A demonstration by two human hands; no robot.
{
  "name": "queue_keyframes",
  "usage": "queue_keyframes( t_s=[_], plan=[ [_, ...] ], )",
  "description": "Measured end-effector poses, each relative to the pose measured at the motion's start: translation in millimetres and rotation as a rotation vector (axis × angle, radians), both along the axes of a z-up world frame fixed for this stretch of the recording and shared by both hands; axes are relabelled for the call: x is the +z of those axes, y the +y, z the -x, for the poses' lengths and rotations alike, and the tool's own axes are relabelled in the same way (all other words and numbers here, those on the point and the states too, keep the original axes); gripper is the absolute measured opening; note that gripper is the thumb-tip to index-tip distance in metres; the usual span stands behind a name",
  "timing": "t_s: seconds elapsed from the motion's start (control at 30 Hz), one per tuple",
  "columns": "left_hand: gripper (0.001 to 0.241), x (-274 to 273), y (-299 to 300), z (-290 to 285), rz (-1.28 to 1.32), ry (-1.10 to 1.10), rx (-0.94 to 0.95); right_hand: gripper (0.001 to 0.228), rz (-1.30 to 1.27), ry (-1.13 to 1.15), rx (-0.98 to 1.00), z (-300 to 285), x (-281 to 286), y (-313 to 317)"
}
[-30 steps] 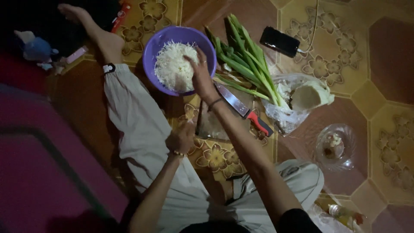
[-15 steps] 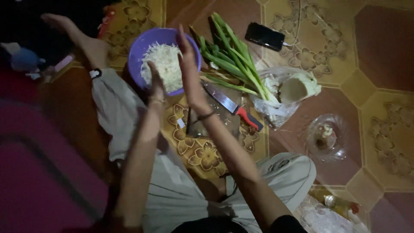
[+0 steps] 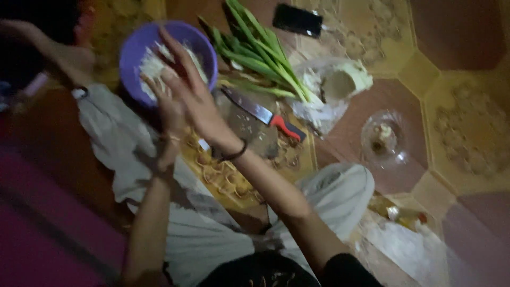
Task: A person is sitting on the floor and using a knife to finely shred cabbage on a wooden cutting board, then transferring the shredded cabbage into a purple bowl.
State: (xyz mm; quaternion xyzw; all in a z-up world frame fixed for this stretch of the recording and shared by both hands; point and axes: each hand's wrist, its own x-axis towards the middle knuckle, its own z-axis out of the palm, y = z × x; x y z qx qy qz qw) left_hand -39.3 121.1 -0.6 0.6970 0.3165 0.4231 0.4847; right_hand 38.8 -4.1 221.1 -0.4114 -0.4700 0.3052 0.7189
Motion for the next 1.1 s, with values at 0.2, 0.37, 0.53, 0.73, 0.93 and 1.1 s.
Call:
queue_keyframes(
  t_s=[0.2, 0.37, 0.53, 0.73, 0.93, 1.1],
  plan=[
    [0.069, 176.3, -51.9, 10.7, 1.007, -1.049, -0.114, 0.073, 0.333, -1.243, 0.031, -20.4, -107.7, -14.4],
    [0.070, 229.8, -45.5, 54.5, 0.943, -1.474, -0.090, 0.099, 0.475, -1.220, -0.314, -59.6, -178.9, -122.4],
    [0.077, 147.1, -57.3, 62.1, 0.408, -0.393, -0.211, 0.109, 0.752, -0.959, -0.301, -90.1, -223.8, -219.1],
    [0.122, 122.6, -103.9, 63.6, -0.184, 0.340, -0.251, 0.071, 0.567, -0.655, -0.524, -136.1, -152.3, -240.7],
    [0.097, 80.6, -87.0, 134.2, -0.152, 0.373, 0.053, 0.047, 0.703, -0.889, -0.763, -256.2, -193.4, -214.5],
    [0.092, 91.9, -108.4, 163.1, -0.109, 0.330, 0.236, 0.045, 0.974, -1.207, -0.667, -323.0, -255.5, -185.8]
  ],
)
